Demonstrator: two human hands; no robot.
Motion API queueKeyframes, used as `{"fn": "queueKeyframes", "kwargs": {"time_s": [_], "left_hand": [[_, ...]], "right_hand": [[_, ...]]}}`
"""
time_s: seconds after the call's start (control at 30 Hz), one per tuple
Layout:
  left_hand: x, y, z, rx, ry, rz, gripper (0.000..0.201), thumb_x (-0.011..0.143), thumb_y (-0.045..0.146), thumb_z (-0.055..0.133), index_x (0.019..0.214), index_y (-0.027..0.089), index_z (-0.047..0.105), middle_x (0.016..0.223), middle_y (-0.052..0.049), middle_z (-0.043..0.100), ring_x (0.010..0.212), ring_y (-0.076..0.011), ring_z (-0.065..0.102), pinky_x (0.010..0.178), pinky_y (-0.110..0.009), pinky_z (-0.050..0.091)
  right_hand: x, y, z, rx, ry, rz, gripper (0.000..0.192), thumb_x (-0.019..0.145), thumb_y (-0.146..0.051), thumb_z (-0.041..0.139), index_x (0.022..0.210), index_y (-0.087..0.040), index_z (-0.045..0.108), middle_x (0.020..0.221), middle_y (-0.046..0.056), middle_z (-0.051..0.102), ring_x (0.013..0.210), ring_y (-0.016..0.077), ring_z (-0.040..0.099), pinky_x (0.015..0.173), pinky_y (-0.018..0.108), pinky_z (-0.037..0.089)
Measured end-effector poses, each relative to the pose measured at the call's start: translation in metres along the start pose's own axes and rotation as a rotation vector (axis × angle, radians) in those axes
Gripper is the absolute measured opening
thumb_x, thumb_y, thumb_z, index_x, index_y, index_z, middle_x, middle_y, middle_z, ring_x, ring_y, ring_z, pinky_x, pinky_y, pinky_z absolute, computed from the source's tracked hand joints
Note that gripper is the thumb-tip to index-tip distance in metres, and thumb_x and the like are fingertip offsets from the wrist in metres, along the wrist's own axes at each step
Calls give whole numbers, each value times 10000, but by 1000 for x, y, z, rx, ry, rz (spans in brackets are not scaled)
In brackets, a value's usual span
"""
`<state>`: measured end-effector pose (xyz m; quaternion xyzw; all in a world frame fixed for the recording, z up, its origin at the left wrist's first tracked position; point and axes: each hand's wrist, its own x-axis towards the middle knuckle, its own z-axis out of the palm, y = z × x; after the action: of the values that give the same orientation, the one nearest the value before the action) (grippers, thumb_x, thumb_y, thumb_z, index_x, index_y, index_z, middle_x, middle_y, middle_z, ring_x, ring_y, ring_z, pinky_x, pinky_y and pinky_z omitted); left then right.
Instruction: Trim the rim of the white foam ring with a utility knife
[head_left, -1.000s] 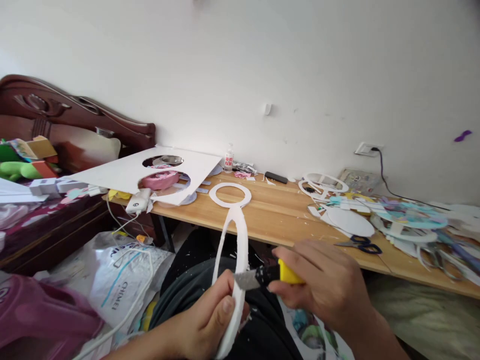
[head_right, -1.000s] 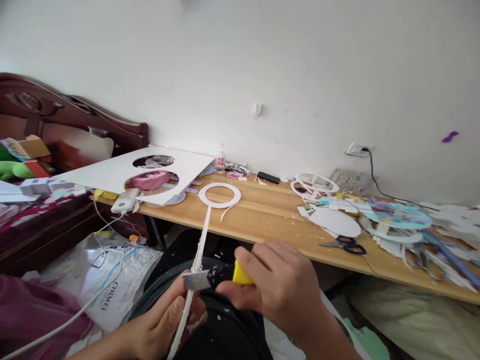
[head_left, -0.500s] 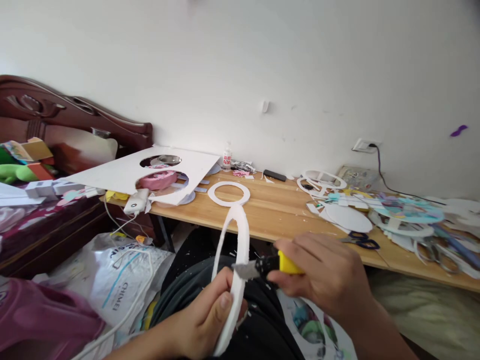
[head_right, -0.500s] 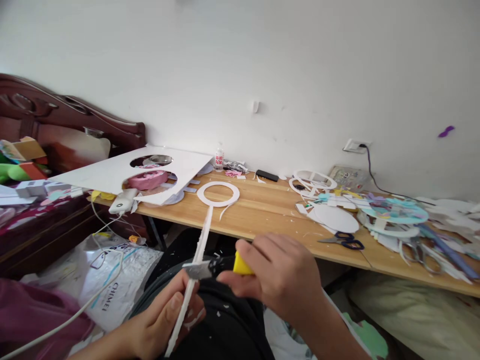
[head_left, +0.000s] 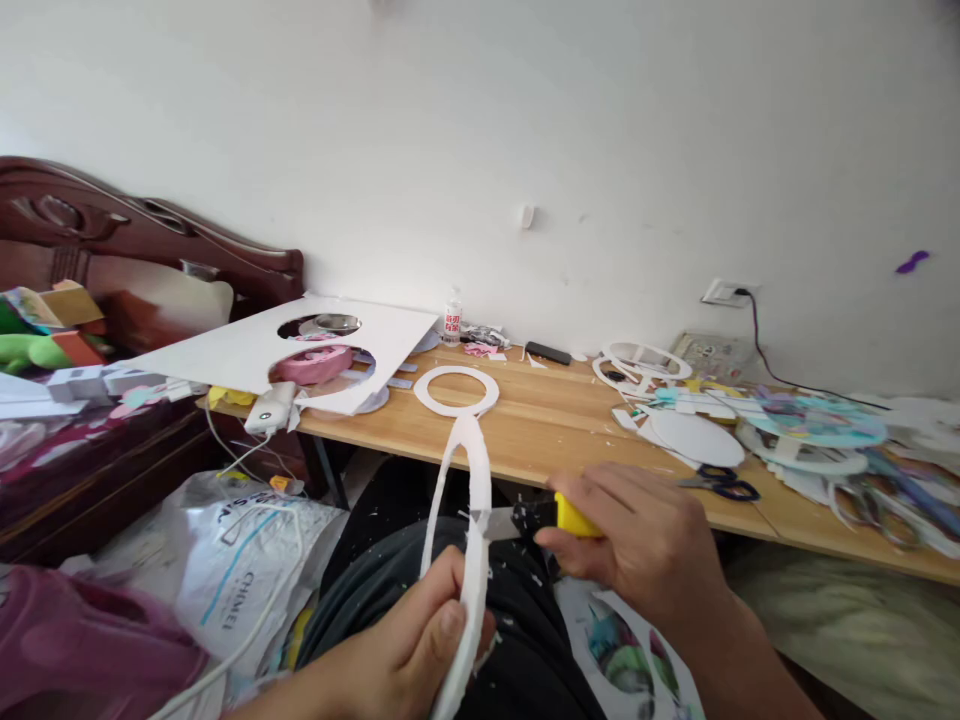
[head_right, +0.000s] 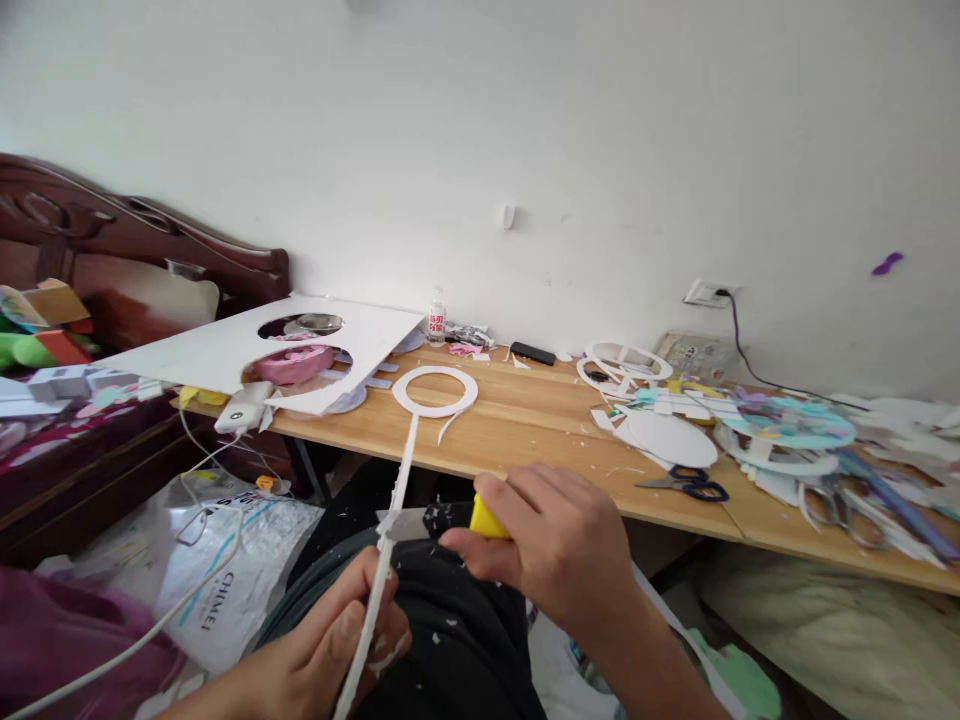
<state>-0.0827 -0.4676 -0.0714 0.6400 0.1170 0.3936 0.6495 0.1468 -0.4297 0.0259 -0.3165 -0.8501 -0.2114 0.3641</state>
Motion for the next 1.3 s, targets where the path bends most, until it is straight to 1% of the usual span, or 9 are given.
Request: {"fn": "queueKeyframes", "kwargs": {"time_s": [0.13, 0.33, 0.53, 0.77, 1.0, 1.1, 1.17, 1.23, 1.3], "left_hand": [[-3, 0, -2, 66, -35, 13, 275, 1030, 464, 279, 1094, 230, 409, 759, 30, 358, 594, -80, 336, 510, -163, 297], [-5, 1, -3, 93, -39, -43, 291, 1018, 489, 305, 1055, 221, 414, 746, 31, 356, 593, -85, 350, 517, -176, 305], [-3, 2, -2, 117, -32, -31, 273, 1026, 477, 280, 1013, 232, 399, 760, 29, 359, 597, -85, 343, 528, -188, 306], [-4, 1, -2, 37, -13, 19, 272, 1015, 492, 322, 1013, 233, 404, 726, 38, 357, 566, -75, 331, 497, -164, 287], [-3, -2, 0, -59, 48, 21, 277, 1011, 496, 333, 971, 232, 407, 710, 44, 360, 547, -65, 331, 484, -144, 288], [-4, -6, 2, -101, 36, 68, 255, 1010, 481, 356, 982, 236, 422, 713, 42, 372, 535, -63, 343, 446, -122, 278], [-3, -8, 3, -164, 78, 104, 270, 1003, 493, 371, 985, 234, 444, 703, 42, 378, 519, -62, 342, 418, -113, 260], [0, -7, 1, -248, 154, 107, 306, 994, 501, 397, 943, 212, 483, 655, 47, 394, 480, -56, 329, 397, -120, 243], [7, -2, -4, -371, 176, 138, 376, 1004, 500, 362, 850, 190, 507, 537, 58, 398, 404, -55, 305, 374, -136, 239]], "right_hand": [[0, -4, 0, 47, -3, -19, 454, 941, -565, 520, 918, -135, 666, 695, 54, 638, 679, 173, 594, 670, 289, 410], [-5, 13, -6, -65, 19, 41, 363, 965, -476, 534, 887, -144, 657, 664, 40, 623, 664, 166, 602, 647, 285, 397], [-7, -10, -7, 116, -25, -44, 479, 952, -576, 481, 924, -132, 657, 650, 38, 590, 619, 162, 554, 619, 293, 389], [-13, 5, -4, -25, 2, 43, 345, 964, -474, 539, 950, -144, 641, 704, 40, 634, 649, 163, 577, 638, 290, 378], [-22, -4, -4, 18, -3, 152, 298, 955, -457, 561, 987, -168, 627, 751, 41, 651, 695, 178, 606, 686, 306, 401], [-22, 5, -5, 117, -57, 134, 395, 939, -540, 538, 1079, -179, 616, 806, 39, 667, 730, 176, 630, 692, 295, 439], [-21, 10, -4, 208, -102, 150, 473, 902, -577, 567, 1181, -195, 578, 918, 47, 688, 819, 176, 658, 729, 275, 476], [-21, 9, 1, 322, -123, 194, 414, 935, -466, 591, 1260, -219, 519, 1027, 51, 678, 916, 164, 660, 785, 253, 498], [-20, 0, 7, 470, -126, 195, 286, 982, -261, 539, 1264, -239, 494, 1086, 55, 650, 1000, 154, 641, 852, 256, 509]]}}
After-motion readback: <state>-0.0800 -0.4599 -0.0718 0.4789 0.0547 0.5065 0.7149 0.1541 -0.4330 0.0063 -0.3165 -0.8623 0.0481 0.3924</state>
